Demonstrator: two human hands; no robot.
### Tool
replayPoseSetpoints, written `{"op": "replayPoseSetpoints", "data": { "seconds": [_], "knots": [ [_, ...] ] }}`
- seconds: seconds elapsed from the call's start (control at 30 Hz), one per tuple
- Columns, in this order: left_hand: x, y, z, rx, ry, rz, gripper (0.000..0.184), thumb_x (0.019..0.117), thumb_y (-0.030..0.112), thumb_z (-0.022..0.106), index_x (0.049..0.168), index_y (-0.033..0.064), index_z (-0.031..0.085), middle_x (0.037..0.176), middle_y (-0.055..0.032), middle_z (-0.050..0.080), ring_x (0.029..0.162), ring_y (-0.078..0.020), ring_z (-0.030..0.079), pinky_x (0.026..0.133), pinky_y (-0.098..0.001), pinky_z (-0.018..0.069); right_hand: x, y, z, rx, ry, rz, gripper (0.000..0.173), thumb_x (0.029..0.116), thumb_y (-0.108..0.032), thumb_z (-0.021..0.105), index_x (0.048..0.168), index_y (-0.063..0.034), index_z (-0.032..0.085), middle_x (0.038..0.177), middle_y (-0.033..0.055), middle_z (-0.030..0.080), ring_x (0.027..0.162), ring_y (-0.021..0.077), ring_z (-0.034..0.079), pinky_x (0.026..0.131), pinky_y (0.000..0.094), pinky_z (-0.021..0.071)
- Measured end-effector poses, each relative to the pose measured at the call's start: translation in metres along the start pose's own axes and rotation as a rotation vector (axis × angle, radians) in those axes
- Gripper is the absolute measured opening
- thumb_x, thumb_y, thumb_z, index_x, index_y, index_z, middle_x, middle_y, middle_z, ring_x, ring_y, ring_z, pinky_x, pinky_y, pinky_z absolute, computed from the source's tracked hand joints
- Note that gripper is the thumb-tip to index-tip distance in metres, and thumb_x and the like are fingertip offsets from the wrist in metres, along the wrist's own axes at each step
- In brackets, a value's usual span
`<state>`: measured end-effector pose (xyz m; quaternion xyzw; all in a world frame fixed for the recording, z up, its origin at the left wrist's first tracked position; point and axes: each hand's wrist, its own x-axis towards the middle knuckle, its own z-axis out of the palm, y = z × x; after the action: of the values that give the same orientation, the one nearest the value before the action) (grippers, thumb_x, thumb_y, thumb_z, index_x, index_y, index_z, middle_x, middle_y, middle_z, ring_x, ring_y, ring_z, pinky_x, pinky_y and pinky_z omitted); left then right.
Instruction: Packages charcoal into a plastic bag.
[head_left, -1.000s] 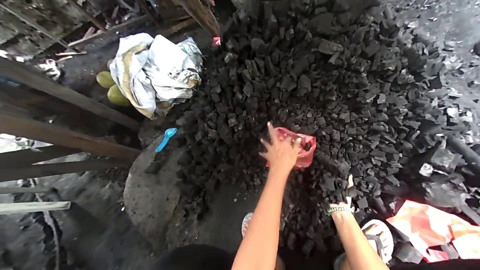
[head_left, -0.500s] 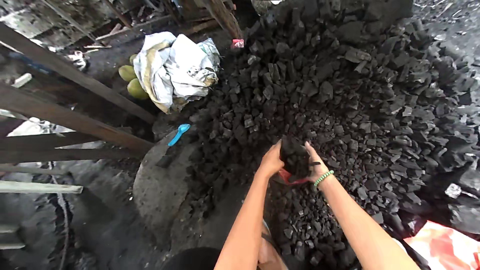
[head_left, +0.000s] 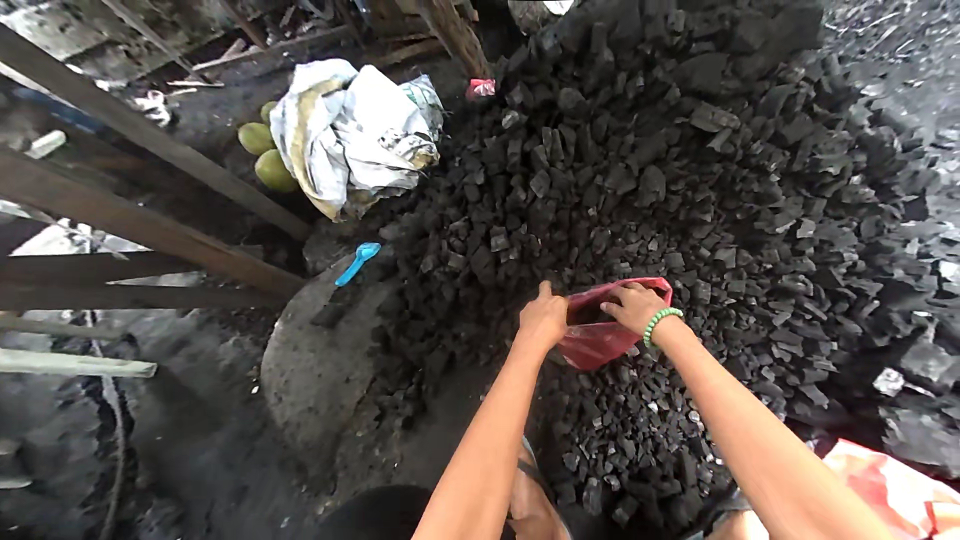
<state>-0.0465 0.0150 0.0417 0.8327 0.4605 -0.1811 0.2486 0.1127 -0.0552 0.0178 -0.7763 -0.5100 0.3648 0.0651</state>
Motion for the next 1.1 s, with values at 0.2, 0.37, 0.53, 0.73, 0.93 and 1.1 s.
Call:
{"op": "replayPoseSetpoints", "data": {
  "seconds": [0.2,0.37,0.53,0.73,0.93,1.1],
  "knots": [
    [-0.007,0.008,-0.025,-0.191,0.188,-0.031,0.068,0.0909,-0.003,0.065,0.153,0.0015,0.039,0.161,-0.0248,0.030,0.126,-0.0454,0.057,0.099,-0.0580,0.0519,-0.033,-0.016,-0.015,0.003,0.228,-0.164,0.044,0.1040,-0.024,0.060,0.147,-0.0133,0.057,0.166,0.0180,0.031,0.152,0.0492,0.023,0.106,0.0776,0.0320],
    [0.016,0.009,-0.016,-0.323,0.203,0.062,0.073,0.0884,-0.003,0.069,0.153,-0.0024,0.037,0.158,-0.0254,0.036,0.135,-0.0422,0.050,0.107,-0.0569,0.0469,-0.017,0.017,-0.050,0.480,0.339,-0.398,0.040,0.1019,-0.009,0.055,0.142,-0.0075,0.059,0.167,0.0193,0.026,0.150,0.0379,0.035,0.115,0.0562,0.0383],
    [0.030,-0.006,-0.007,-0.387,0.113,0.066,0.066,0.0898,-0.001,0.067,0.151,-0.0009,0.043,0.154,-0.0274,0.040,0.137,-0.0424,0.047,0.109,-0.0578,0.0431,0.010,0.087,-0.017,0.799,0.639,0.053,0.034,0.1065,-0.009,0.045,0.137,-0.0006,0.057,0.137,0.0232,0.060,0.120,0.0380,0.063,0.095,0.0585,0.0537],
    [0.022,-0.028,0.038,-1.072,0.408,0.139,0.050,0.1009,0.007,0.054,0.151,0.0091,0.049,0.151,-0.0181,0.050,0.130,-0.0298,0.055,0.102,-0.0503,0.0483,-0.004,0.119,0.123,0.096,0.482,0.085,0.047,0.1067,-0.036,0.051,0.149,-0.0149,0.055,0.166,0.0173,0.031,0.154,0.0481,0.018,0.112,0.0806,0.0184],
    [-0.034,-0.008,0.182,-1.371,0.707,-0.523,0.060,0.1082,0.040,0.047,0.154,0.0024,0.037,0.154,-0.0264,0.040,0.140,-0.0403,0.042,0.112,-0.0583,0.0369,-0.060,0.124,0.191,0.092,0.510,-0.062,0.047,0.1016,-0.033,0.060,0.142,-0.0107,0.062,0.158,0.0200,0.045,0.144,0.0520,0.039,0.116,0.0745,0.0218],
    [-0.114,0.054,0.271,-1.061,0.351,-0.865,0.062,0.1049,0.033,0.057,0.153,-0.0008,0.038,0.151,-0.0351,0.039,0.139,-0.0511,0.039,0.108,-0.0654,0.0376,-0.102,0.132,0.207,0.188,0.520,-0.042,0.060,0.0910,-0.046,0.059,0.138,-0.0096,0.065,0.158,0.0212,0.043,0.143,0.0485,0.042,0.114,0.0716,0.0282]
  ]
}}
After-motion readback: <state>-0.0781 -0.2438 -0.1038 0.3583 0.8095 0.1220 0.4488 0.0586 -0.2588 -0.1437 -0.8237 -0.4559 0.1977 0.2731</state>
